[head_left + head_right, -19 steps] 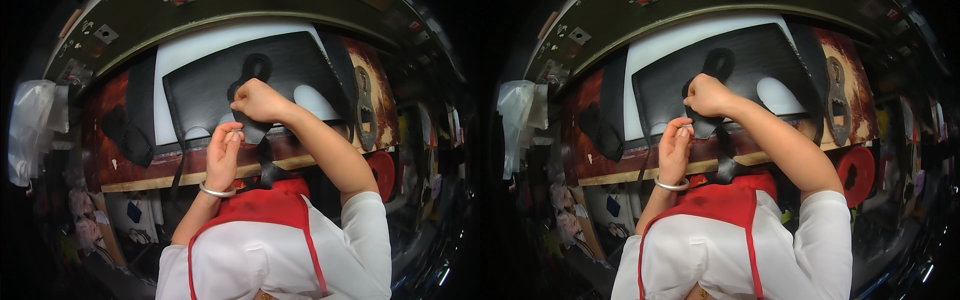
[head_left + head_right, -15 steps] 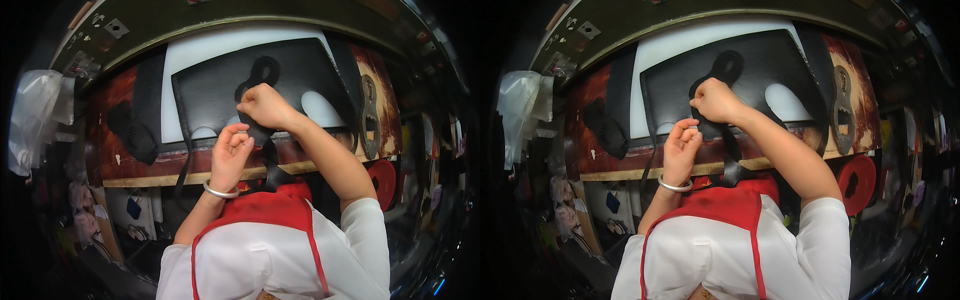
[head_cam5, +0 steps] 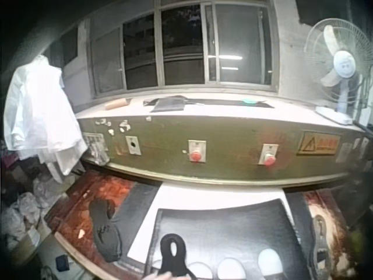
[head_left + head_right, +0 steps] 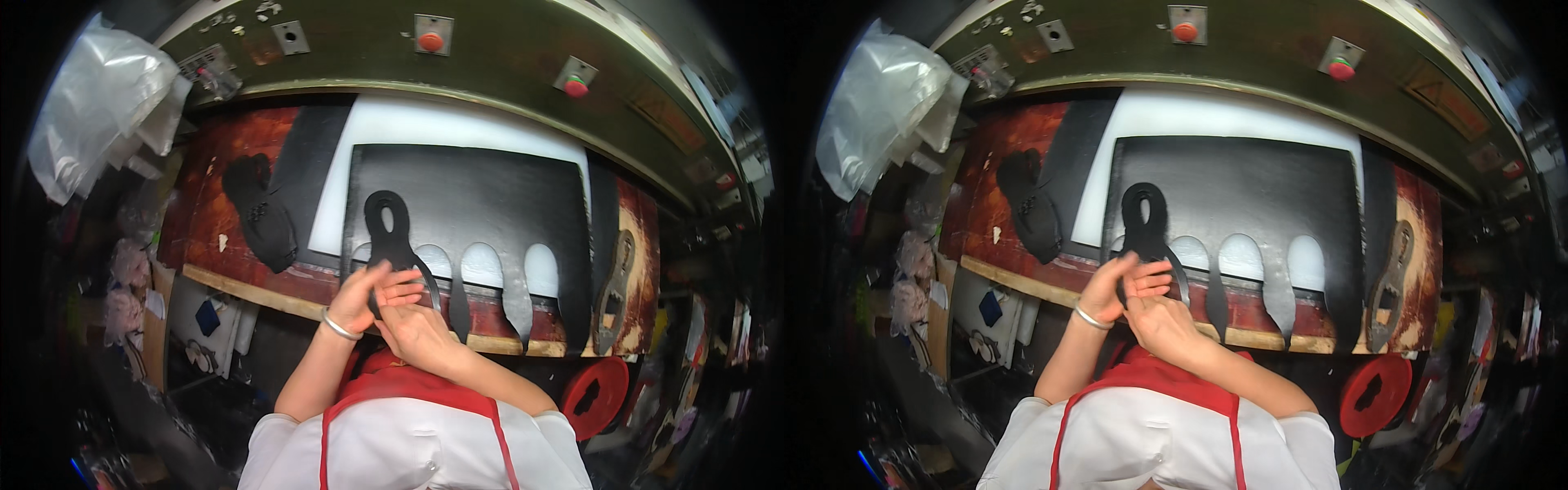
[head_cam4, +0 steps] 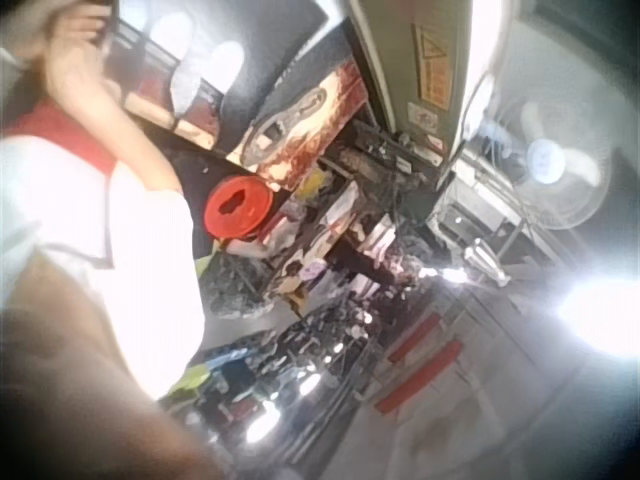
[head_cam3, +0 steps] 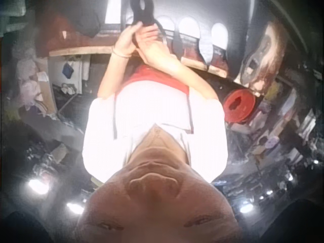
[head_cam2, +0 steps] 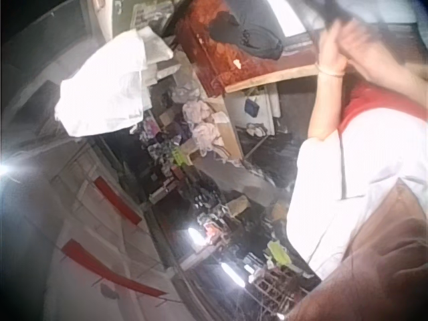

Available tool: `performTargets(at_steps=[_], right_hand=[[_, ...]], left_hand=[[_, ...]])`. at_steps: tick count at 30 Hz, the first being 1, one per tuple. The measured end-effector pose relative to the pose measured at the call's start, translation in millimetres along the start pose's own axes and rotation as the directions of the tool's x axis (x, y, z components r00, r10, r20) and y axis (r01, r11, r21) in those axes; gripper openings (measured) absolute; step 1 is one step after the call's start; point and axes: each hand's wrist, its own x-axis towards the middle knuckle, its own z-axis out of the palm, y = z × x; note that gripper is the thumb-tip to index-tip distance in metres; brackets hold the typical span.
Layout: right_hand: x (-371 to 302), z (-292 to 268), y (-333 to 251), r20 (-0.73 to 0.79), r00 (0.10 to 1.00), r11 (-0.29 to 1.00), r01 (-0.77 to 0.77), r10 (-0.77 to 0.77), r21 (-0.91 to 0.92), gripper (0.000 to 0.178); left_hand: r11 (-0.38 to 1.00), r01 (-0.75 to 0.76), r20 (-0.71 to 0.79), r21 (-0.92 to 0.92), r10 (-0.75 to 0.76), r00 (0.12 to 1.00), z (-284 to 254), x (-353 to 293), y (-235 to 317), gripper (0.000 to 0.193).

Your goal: The person places a shoe-shaped template on a black rubber sheet and uses a die-cutting press to cut out multiple pieces. They remove the cut pieces, stack them, and repeat the process with new sheets, occasionally adjusting the template and sheet alignment.

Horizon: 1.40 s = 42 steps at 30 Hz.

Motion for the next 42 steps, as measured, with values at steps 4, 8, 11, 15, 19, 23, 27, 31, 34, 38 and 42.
performTargets(at_steps=[4, 8, 11, 15, 19, 23, 27, 31, 34, 38, 42], right_hand=[[-1.5, 0.9, 1.2, -0.061, 0.997, 0.998, 0.054, -0.056, -0.033, 0.029], [-10.1, -18.4, 14.6, -0.164, 0.985, 0.996, -0.067, 0.055, -0.067, 0.021], [-28.2, -34.1, 30.2, -0.261, 0.941, 0.962, -0.250, 0.215, -0.110, 0.014], [-70.1, -47.8, 44.4, -0.320, 0.806, 0.858, -0.512, 0.498, 0.045, 0.006], [-103.4, -54.2, 54.1, -0.363, 0.697, 0.771, -0.628, 0.618, 0.105, 0.005], [-111.5, -60.4, 62.7, -0.367, 0.619, 0.703, -0.693, 0.695, 0.162, 0.008], [-117.8, -72.9, 71.2, -0.458, 0.556, 0.667, -0.735, 0.694, 0.120, 0.008], [-146.0, -94.1, 92.7, -0.618, 0.444, 0.475, -0.871, 0.648, -0.128, 0.017], [-174.8, -113.8, 120.0, -0.765, 0.366, 0.275, -0.928, 0.530, -0.254, 0.030], [-197.5, -143.1, 156.3, -0.796, 0.213, 0.181, -0.975, 0.567, -0.131, 0.040], [-195.6, -153.8, 180.2, -0.679, 0.115, 0.283, -0.949, 0.725, 0.141, 0.049]], left_hand=[[1.000, 0.001, -0.130, -0.024, -0.004, 0.991, -21.3, -7.5, -7.3, 0.036], [0.987, -0.028, -0.133, 0.157, 0.049, 0.990, -35.9, -20.9, 8.1, 0.047], [0.966, -0.089, -0.140, 0.244, 0.125, 0.982, -43.3, -27.4, 36.9, 0.059], [0.889, -0.305, -0.207, 0.342, 0.388, 0.898, -73.2, -36.5, 94.1, 0.064], [0.793, -0.466, -0.224, 0.392, 0.574, 0.788, -143.1, -33.5, 141.3, 0.065], [0.742, -0.377, -0.579, 0.555, 0.670, 0.466, -218.2, 1.0, 150.6, 0.050], [0.191, 0.165, -0.221, 0.968, 0.957, 0.188, -228.2, 7.5, 123.4, 0.063], [-0.131, 0.121, 0.093, 0.984, 0.955, 0.281, -160.4, 13.9, 77.0, 0.050], [-0.140, -0.017, 0.122, 0.990, 0.792, 0.598, -106.7, 23.8, 41.1, 0.033], [-0.260, 0.069, 0.147, 0.963, 0.725, 0.673, -88.6, 44.2, 26.9, 0.034], [-0.027, 0.094, -0.054, 0.995, 0.647, 0.760, -97.9, 68.4, 54.3, 0.048]])
